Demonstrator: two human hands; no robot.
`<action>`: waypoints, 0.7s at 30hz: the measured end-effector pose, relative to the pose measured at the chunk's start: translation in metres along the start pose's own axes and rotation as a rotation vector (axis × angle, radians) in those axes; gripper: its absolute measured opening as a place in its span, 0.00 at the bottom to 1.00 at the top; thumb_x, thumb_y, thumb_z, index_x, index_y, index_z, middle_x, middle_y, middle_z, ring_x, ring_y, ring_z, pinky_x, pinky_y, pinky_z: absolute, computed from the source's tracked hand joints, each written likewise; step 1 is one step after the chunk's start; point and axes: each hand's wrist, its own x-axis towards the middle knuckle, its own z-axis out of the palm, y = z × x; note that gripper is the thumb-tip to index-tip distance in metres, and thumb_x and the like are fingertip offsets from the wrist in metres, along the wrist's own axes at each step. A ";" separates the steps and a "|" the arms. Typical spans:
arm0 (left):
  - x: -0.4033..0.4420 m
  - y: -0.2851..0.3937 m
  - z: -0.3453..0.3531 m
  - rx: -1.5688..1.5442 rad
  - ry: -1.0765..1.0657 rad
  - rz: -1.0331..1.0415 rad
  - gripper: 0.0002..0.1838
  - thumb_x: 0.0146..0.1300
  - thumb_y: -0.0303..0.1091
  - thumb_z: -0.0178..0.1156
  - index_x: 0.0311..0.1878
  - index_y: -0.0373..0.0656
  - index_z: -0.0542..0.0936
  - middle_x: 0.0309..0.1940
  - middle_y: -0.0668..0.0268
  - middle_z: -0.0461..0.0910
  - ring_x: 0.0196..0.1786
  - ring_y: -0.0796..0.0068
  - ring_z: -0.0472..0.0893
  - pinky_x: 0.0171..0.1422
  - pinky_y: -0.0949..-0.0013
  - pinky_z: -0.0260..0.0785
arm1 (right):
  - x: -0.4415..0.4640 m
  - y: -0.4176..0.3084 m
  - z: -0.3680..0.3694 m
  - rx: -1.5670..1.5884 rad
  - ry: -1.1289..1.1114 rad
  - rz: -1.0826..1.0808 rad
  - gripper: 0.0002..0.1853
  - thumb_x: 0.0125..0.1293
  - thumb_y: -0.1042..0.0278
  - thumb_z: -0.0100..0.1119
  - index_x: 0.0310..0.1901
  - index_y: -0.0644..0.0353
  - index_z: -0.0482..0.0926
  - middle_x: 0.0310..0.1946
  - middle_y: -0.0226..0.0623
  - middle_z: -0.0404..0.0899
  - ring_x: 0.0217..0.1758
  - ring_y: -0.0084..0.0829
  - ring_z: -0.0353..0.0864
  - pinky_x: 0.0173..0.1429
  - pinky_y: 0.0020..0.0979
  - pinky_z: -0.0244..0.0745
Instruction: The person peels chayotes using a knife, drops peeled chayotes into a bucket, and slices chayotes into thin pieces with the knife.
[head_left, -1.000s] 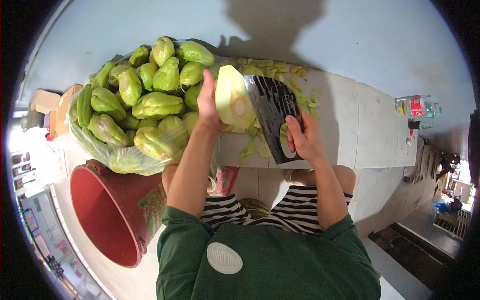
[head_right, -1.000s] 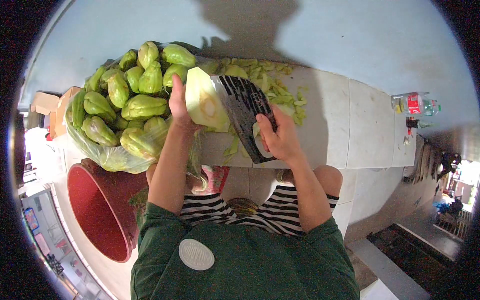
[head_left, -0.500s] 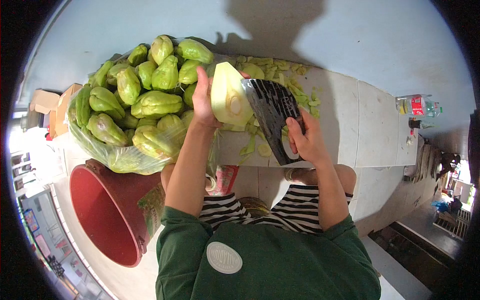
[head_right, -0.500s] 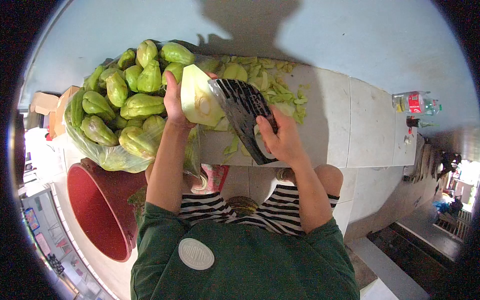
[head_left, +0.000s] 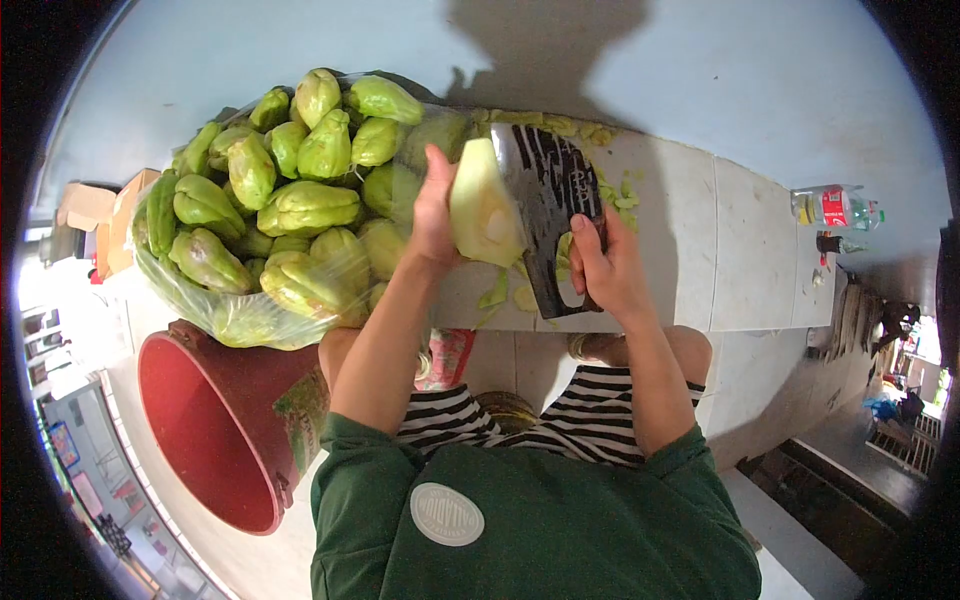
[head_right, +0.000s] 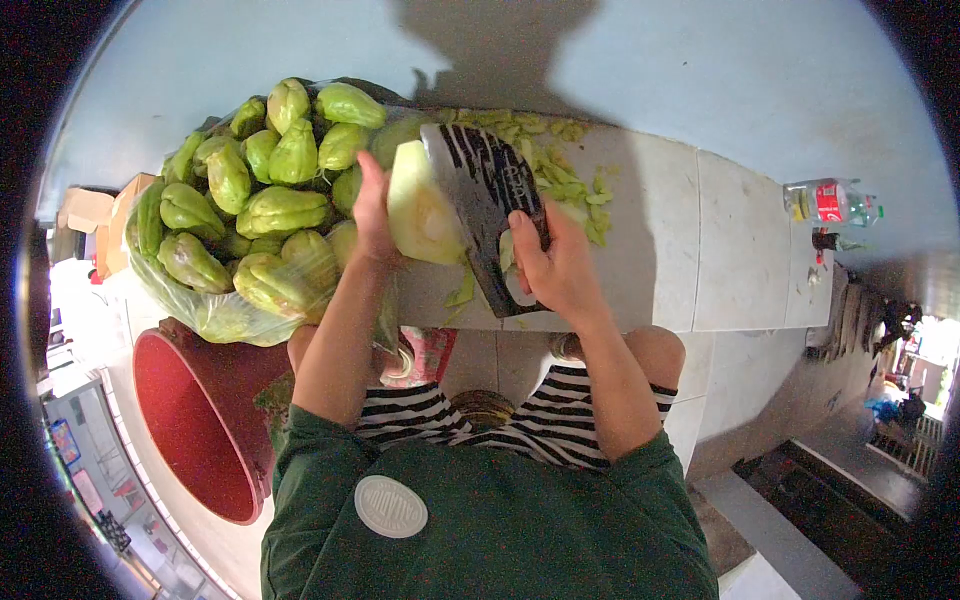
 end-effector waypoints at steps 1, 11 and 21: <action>0.001 -0.004 0.001 0.000 0.000 0.000 0.44 0.64 0.75 0.32 0.52 0.41 0.76 0.40 0.60 0.80 0.41 0.65 0.80 0.48 0.59 0.75 | 0.002 -0.001 0.001 0.020 0.027 -0.007 0.12 0.73 0.59 0.50 0.39 0.61 0.70 0.12 0.24 0.65 0.10 0.18 0.64 0.15 0.25 0.59; -0.007 0.006 0.008 0.019 -0.042 -0.043 0.42 0.65 0.74 0.34 0.53 0.42 0.75 0.40 0.60 0.79 0.41 0.65 0.80 0.46 0.60 0.75 | 0.003 0.009 -0.007 0.104 -0.044 0.042 0.14 0.74 0.57 0.50 0.42 0.62 0.70 0.12 0.24 0.65 0.10 0.18 0.63 0.15 0.25 0.59; -0.001 -0.002 0.003 -0.021 -0.008 -0.013 0.40 0.66 0.73 0.34 0.53 0.43 0.75 0.40 0.61 0.79 0.40 0.66 0.80 0.46 0.61 0.75 | 0.004 0.006 0.004 0.094 0.030 0.021 0.15 0.74 0.55 0.50 0.37 0.60 0.68 0.15 0.28 0.67 0.10 0.21 0.66 0.15 0.25 0.62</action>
